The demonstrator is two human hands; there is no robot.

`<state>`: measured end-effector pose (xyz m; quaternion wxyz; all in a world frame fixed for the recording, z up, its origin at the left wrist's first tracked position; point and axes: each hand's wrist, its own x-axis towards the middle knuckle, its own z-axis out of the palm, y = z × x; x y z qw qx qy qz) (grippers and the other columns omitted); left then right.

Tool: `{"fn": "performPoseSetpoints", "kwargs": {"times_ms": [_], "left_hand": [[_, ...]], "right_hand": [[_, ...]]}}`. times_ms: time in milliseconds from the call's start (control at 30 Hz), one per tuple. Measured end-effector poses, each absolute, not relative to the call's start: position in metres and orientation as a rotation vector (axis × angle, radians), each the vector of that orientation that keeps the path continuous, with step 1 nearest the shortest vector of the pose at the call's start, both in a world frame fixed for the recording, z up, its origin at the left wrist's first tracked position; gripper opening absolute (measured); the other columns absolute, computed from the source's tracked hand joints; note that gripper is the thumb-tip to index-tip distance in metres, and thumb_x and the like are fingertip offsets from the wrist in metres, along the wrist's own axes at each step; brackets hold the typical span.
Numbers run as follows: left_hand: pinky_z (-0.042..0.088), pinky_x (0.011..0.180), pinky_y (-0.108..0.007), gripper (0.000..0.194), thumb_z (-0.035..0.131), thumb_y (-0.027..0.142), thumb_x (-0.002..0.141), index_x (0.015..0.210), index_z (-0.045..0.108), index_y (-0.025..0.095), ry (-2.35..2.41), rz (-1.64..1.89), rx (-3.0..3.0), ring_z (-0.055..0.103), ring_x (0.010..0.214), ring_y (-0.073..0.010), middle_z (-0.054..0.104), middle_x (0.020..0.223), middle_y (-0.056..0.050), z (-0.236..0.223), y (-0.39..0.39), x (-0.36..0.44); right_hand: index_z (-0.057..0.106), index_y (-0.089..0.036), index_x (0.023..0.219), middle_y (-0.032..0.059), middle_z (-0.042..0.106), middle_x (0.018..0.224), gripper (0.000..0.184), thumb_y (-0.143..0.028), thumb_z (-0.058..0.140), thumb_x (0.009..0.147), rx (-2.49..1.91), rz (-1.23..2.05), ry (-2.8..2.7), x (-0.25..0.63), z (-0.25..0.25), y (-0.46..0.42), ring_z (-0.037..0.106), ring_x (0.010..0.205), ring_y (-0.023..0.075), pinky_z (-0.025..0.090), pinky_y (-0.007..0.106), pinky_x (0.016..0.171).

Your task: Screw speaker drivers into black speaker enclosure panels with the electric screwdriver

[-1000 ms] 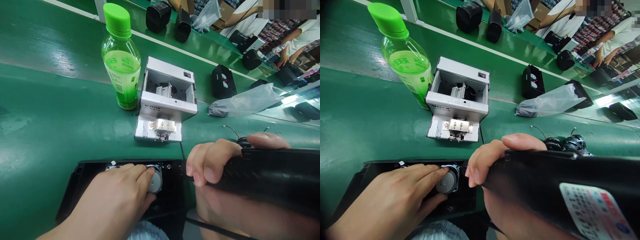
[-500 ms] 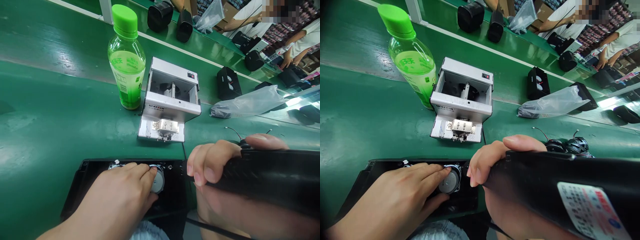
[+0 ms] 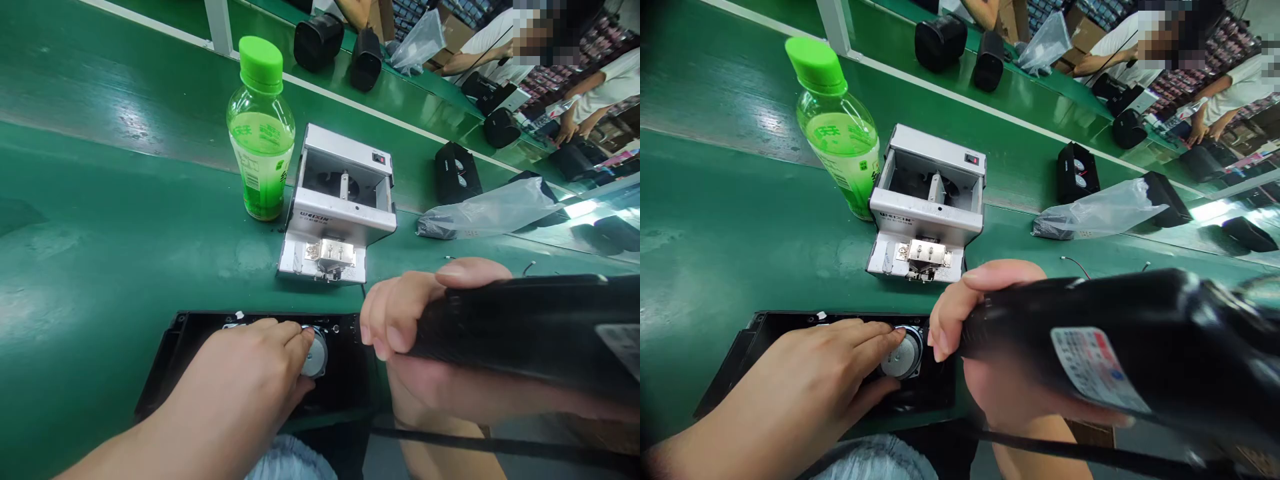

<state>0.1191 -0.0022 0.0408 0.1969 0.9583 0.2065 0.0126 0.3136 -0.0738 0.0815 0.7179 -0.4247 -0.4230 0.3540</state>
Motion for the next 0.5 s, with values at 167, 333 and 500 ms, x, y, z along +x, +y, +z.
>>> {"fn": "performPoseSetpoints", "kwargs": {"times_ms": [167, 333, 500], "left_hand": [[0.068, 0.073, -0.046, 0.035, 0.083, 0.023, 0.088, 0.123, 0.079, 0.02, 0.595, -0.067, 2.65, 0.08, 0.089, -0.0303, 0.082, 0.106, -0.006, 0.043, 0.0, 0.121], [0.068, 0.08, -0.049, 0.037, 0.081, 0.022, 0.09, 0.127, 0.077, 0.021, 0.611, -0.118, 2.603, 0.08, 0.098, -0.0322, 0.082, 0.114, -0.006, 0.045, 0.0, 0.121], [0.067, 0.082, -0.049, 0.031, 0.077, 0.021, 0.093, 0.124, 0.078, 0.021, 0.61, -0.106, 2.586, 0.08, 0.096, -0.0316, 0.082, 0.11, -0.005, 0.048, 0.0, 0.12]], "right_hand": [[0.08, -0.028, 0.112, 0.0055, 0.07, 0.066, 0.061, -0.081, 0.07, 0.084, -0.835, 0.95, -0.936, 0.32, 0.079, -0.063, 0.062, 0.051, 0.0234, 0.053, 0.038, 0.048], [0.081, -0.027, 0.11, 0.003, 0.07, 0.064, 0.063, -0.083, 0.071, 0.082, -0.8, 0.85, -0.9, 0.308, 0.072, -0.059, 0.059, 0.047, 0.0217, 0.05, 0.035, 0.044], [0.079, -0.026, 0.111, 0.0026, 0.07, 0.064, 0.065, -0.085, 0.064, 0.087, -0.848, 0.766, -0.907, 0.297, 0.063, -0.064, 0.059, 0.048, 0.0214, 0.052, 0.036, 0.048]]}}
